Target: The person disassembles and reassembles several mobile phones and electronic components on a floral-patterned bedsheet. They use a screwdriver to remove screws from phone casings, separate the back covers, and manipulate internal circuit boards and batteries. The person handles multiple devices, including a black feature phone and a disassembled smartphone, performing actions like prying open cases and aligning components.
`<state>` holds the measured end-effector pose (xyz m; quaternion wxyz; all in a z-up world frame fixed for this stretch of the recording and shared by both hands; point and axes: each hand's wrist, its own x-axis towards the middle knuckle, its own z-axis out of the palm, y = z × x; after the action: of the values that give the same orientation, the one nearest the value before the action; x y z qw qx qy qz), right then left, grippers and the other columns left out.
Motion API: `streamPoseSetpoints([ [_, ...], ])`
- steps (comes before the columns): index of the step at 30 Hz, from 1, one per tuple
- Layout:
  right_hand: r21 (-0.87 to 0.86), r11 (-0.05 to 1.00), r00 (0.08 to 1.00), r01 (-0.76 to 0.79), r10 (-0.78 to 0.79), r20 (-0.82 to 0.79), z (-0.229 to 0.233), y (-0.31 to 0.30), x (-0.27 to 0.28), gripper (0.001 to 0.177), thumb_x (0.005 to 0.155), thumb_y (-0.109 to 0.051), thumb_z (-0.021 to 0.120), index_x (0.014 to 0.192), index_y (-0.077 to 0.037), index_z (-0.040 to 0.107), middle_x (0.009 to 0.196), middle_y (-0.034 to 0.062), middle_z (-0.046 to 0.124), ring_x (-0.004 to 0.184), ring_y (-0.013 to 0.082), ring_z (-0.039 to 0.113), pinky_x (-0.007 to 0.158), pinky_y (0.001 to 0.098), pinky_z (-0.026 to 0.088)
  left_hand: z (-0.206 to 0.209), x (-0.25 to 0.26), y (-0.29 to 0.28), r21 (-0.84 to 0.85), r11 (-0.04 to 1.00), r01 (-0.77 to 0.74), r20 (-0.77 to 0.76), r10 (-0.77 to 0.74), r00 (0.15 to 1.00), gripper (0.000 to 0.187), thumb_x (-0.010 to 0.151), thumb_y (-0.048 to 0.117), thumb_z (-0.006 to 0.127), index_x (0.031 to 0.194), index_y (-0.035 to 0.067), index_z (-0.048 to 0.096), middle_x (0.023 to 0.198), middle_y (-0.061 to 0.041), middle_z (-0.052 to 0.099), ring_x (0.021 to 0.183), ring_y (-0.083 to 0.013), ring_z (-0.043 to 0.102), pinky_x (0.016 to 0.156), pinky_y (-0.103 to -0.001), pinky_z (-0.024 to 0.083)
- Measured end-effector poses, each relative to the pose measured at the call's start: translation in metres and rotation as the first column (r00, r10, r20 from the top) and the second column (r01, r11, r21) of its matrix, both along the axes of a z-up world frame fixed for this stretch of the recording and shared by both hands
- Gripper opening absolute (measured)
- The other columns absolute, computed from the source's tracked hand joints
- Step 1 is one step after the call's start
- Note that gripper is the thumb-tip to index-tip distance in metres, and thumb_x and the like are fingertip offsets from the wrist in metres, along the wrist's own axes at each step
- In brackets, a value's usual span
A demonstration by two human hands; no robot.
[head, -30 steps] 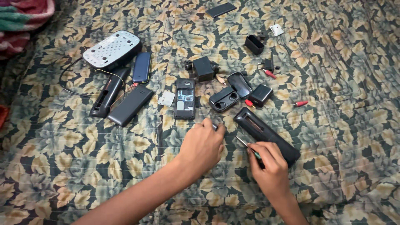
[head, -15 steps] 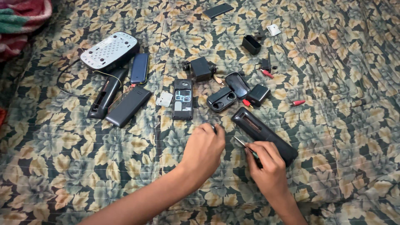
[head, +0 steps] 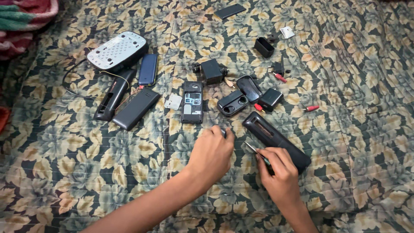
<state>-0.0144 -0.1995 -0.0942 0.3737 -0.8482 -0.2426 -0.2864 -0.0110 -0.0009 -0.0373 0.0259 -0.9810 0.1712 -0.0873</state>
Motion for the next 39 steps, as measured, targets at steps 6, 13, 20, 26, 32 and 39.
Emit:
streamPoseSetpoints([
  [6, -0.007, 1.0, 0.999, 0.003, -0.003, -0.05, -0.004, -0.001, 0.002, 0.021, 0.082, 0.002, 0.077, 0.103, 0.003, 0.071, 0.098, 0.0146, 0.068, 0.087, 0.0295, 0.069, 0.065, 0.0377, 0.054, 0.009, 0.0, 0.002, -0.127, 0.992, -0.005, -0.006, 0.004, 1.0, 0.056, 0.077, 0.018, 0.073, 0.126, -0.008, 0.061, 0.094, -0.026, 0.066, 0.084, -0.0373, 0.068, 0.07, -0.042, 0.056],
  [13, 0.037, 0.999, 0.998, -0.005, 0.007, -0.067, -0.002, 0.0, 0.001, 0.019, 0.083, 0.001, 0.077, 0.102, 0.002, 0.072, 0.097, 0.0139, 0.068, 0.085, 0.0285, 0.068, 0.063, 0.0368, 0.053, 0.058, 0.01, 0.023, -0.383, 0.896, -0.223, -0.19, 0.159, 0.969, 0.044, 0.085, 0.036, 0.076, 0.116, 0.006, 0.066, 0.099, -0.028, 0.066, 0.086, -0.044, 0.069, 0.072, -0.053, 0.056],
  [20, 0.021, 1.0, 1.0, 0.012, -0.012, -0.009, 0.003, 0.003, -0.002, 0.02, 0.082, 0.002, 0.077, 0.101, 0.001, 0.071, 0.097, 0.0144, 0.068, 0.087, 0.031, 0.067, 0.071, 0.0383, 0.053, 0.036, 0.109, 0.074, -0.379, 0.863, -0.333, 0.13, 0.406, 0.904, 0.035, 0.081, 0.029, 0.079, 0.1, 0.001, 0.072, 0.097, -0.027, 0.069, 0.089, -0.0431, 0.071, 0.075, -0.05, 0.058],
  [26, 0.013, 1.0, 1.0, 0.026, -0.026, -0.001, 0.001, 0.002, 0.001, 0.02, 0.081, 0.001, 0.077, 0.1, 0.0, 0.072, 0.097, 0.0147, 0.068, 0.088, 0.0321, 0.067, 0.076, 0.0394, 0.054, 0.008, 0.147, 0.071, -0.318, 0.848, -0.423, 0.075, 0.468, 0.881, 0.02, 0.082, 0.019, 0.073, 0.093, 0.003, 0.077, 0.098, -0.025, 0.072, 0.089, -0.0414, 0.073, 0.076, -0.05, 0.059],
  [32, 0.001, 1.0, 1.0, 0.024, -0.024, -0.005, -0.003, -0.001, 0.002, 0.02, 0.081, 0.001, 0.077, 0.1, 0.001, 0.072, 0.097, 0.0142, 0.069, 0.088, 0.0306, 0.068, 0.076, 0.0391, 0.055, 0.011, 0.146, 0.072, -0.251, 0.86, -0.444, 0.065, 0.473, 0.879, 0.025, 0.078, 0.019, 0.074, 0.094, 0.0, 0.078, 0.103, -0.029, 0.069, 0.091, -0.0411, 0.071, 0.076, -0.046, 0.059],
  [39, -0.049, 0.998, 0.995, 0.042, -0.046, -0.09, -0.009, -0.002, 0.004, 0.018, 0.084, -0.001, 0.078, 0.102, 0.002, 0.074, 0.096, 0.014, 0.069, 0.082, 0.0274, 0.067, 0.062, 0.0375, 0.053, 0.011, 0.158, 0.065, -0.199, 0.873, -0.446, 0.044, 0.462, 0.886, 0.018, 0.08, 0.016, 0.072, 0.09, 0.004, 0.079, 0.098, -0.021, 0.073, 0.098, -0.0372, 0.071, 0.077, -0.045, 0.06],
])
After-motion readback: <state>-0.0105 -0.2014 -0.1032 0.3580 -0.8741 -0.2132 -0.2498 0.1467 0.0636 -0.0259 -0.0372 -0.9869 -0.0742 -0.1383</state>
